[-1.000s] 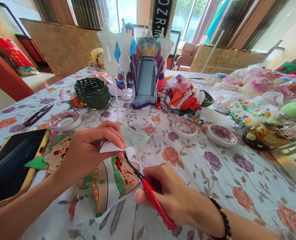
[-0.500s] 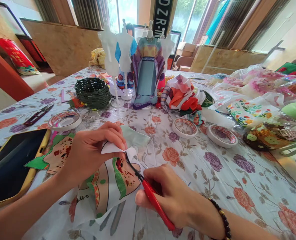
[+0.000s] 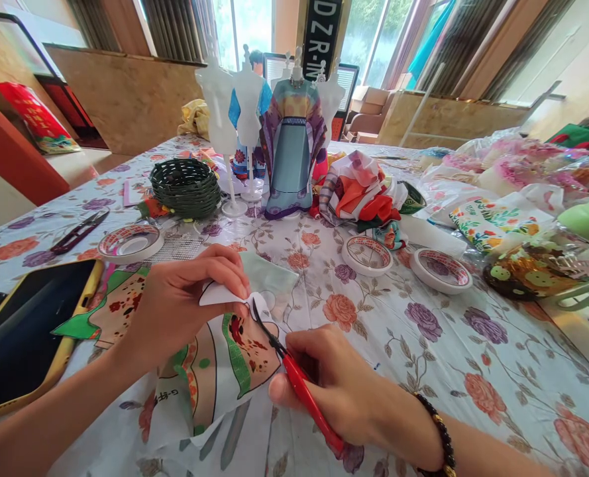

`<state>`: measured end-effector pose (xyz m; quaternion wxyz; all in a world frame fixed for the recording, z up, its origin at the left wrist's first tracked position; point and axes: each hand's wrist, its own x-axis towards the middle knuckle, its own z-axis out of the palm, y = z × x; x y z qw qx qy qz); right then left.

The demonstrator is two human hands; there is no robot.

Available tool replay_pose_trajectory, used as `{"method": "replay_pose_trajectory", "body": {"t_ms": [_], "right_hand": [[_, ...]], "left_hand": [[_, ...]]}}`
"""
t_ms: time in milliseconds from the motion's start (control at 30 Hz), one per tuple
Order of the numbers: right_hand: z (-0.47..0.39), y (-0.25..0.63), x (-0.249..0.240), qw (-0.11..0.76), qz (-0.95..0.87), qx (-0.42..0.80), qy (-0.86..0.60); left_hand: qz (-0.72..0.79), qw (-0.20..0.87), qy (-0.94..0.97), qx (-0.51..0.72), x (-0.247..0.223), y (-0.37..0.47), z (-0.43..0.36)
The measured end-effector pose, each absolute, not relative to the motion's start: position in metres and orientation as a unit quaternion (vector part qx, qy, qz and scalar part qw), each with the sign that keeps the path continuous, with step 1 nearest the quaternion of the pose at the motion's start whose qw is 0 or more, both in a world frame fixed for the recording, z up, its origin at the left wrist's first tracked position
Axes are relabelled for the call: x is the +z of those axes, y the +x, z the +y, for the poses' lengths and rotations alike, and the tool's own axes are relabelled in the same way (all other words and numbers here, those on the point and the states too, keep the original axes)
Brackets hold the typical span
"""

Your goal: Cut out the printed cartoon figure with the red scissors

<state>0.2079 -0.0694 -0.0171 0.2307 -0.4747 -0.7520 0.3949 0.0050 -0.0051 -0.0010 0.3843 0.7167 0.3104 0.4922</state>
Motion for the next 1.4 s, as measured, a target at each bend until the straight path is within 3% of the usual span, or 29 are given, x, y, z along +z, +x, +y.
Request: {"method": "replay_pose_trajectory", "body": {"t_ms": [1400], "right_hand": [[-0.072, 0.213, -0.0232, 0.219, -0.75, 0.412, -0.469]], "left_hand": [[0.316, 0.374, 0.721, 0.49, 0.0003, 0.005, -0.0055]]}}
